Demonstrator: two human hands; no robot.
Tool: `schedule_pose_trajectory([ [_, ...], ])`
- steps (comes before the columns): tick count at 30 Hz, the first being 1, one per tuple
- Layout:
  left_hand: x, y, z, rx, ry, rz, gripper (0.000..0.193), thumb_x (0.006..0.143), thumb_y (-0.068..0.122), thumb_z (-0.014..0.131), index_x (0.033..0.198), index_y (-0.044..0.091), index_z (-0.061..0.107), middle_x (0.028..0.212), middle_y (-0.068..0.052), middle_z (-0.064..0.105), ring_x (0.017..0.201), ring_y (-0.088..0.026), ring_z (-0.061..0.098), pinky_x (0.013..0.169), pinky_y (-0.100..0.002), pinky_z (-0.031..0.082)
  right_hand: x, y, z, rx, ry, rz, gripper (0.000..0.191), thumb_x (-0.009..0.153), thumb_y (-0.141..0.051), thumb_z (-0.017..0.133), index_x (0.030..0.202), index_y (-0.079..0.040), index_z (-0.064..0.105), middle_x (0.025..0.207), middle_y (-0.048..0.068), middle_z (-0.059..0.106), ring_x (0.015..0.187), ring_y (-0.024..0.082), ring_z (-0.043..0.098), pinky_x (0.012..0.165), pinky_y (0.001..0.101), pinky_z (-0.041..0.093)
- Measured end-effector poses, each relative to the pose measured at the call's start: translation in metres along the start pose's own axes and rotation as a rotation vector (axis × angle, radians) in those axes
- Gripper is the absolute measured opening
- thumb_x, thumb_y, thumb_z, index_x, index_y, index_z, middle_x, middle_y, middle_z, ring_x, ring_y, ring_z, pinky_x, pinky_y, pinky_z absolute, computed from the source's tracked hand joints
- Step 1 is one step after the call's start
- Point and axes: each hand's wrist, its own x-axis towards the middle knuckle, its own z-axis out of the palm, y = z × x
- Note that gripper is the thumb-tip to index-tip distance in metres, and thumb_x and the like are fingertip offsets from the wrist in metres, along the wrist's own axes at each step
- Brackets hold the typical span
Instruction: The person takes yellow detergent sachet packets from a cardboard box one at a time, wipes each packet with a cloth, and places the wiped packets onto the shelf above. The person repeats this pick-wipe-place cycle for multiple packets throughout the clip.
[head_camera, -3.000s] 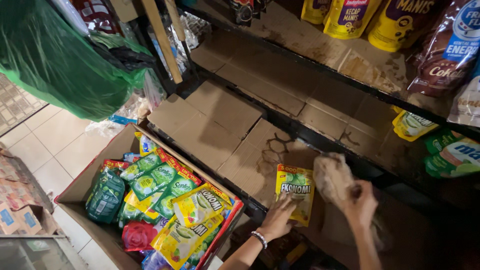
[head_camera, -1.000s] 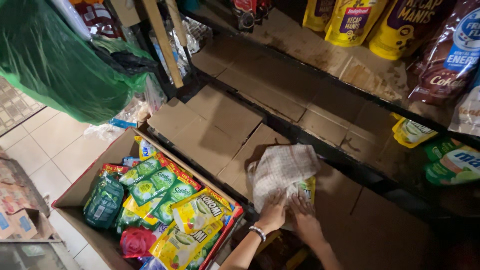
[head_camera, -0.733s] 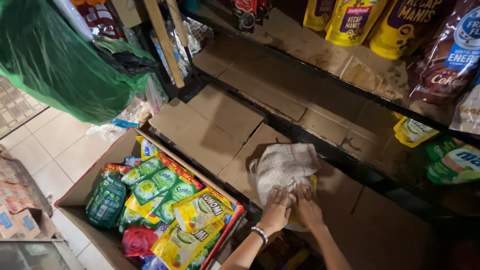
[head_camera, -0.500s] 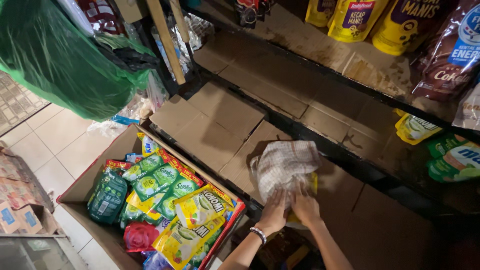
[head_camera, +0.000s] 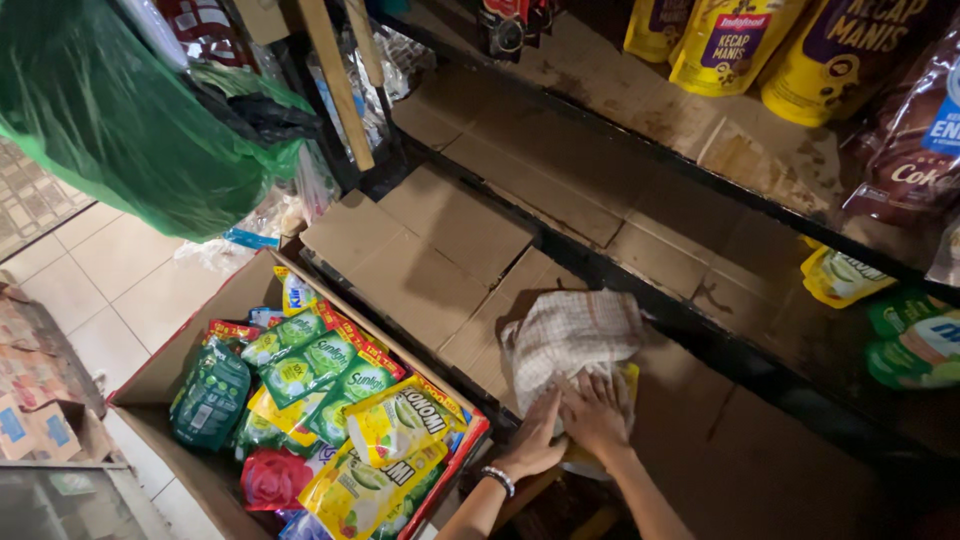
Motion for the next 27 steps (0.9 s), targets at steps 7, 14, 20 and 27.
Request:
schedule_pose_trajectory([
  [7,-0.007,0.019,-0.010,0.074,-0.077,-0.106,0.118,0.078,0.033,0.084,0.159,0.002,0.004,0.165,-0.030,0.011,0.154,-0.049,0.006,0.125,-0.053,0.012,0.037,0.004,-0.028,0.029,-0.110,0.034,0.054,0.106,-0.056,0.034,0.158,-0.041,0.032,0.161,0.015,0.034,0.153,0.041,0.023,0.129,0.0520,0.007],
  [14,-0.003,-0.001,0.024,0.416,0.085,-0.067,0.085,0.093,0.013,0.056,0.163,0.000,0.010,0.166,-0.029,0.016,0.153,-0.045,0.019,0.125,-0.054,0.015,0.044,0.012,-0.025,0.108,-0.079,0.103,0.063,0.098,-0.058,0.043,0.158,-0.044,0.031,0.161,0.016,0.031,0.149,0.046,0.024,0.119,0.0532,0.017],
  [20,0.000,0.001,0.024,0.444,0.092,-0.160,0.079,0.092,-0.004,0.040,0.165,0.001,0.009,0.172,-0.020,0.012,0.159,-0.034,0.014,0.127,-0.047,0.012,0.004,0.009,-0.003,-0.002,0.106,0.076,0.062,0.092,-0.055,0.056,0.151,-0.040,0.044,0.158,0.011,0.038,0.144,0.040,0.038,0.126,0.0572,0.021],
  [27,0.017,0.010,0.028,0.524,0.109,-0.244,0.066,0.104,0.017,0.036,0.163,0.007,0.007,0.171,-0.016,0.008,0.158,-0.031,0.006,0.122,-0.062,0.003,-0.044,-0.020,0.011,0.043,0.148,0.230,0.062,0.089,-0.043,0.062,0.148,-0.031,0.047,0.161,0.014,0.034,0.146,0.043,0.035,0.117,0.0579,0.026],
])
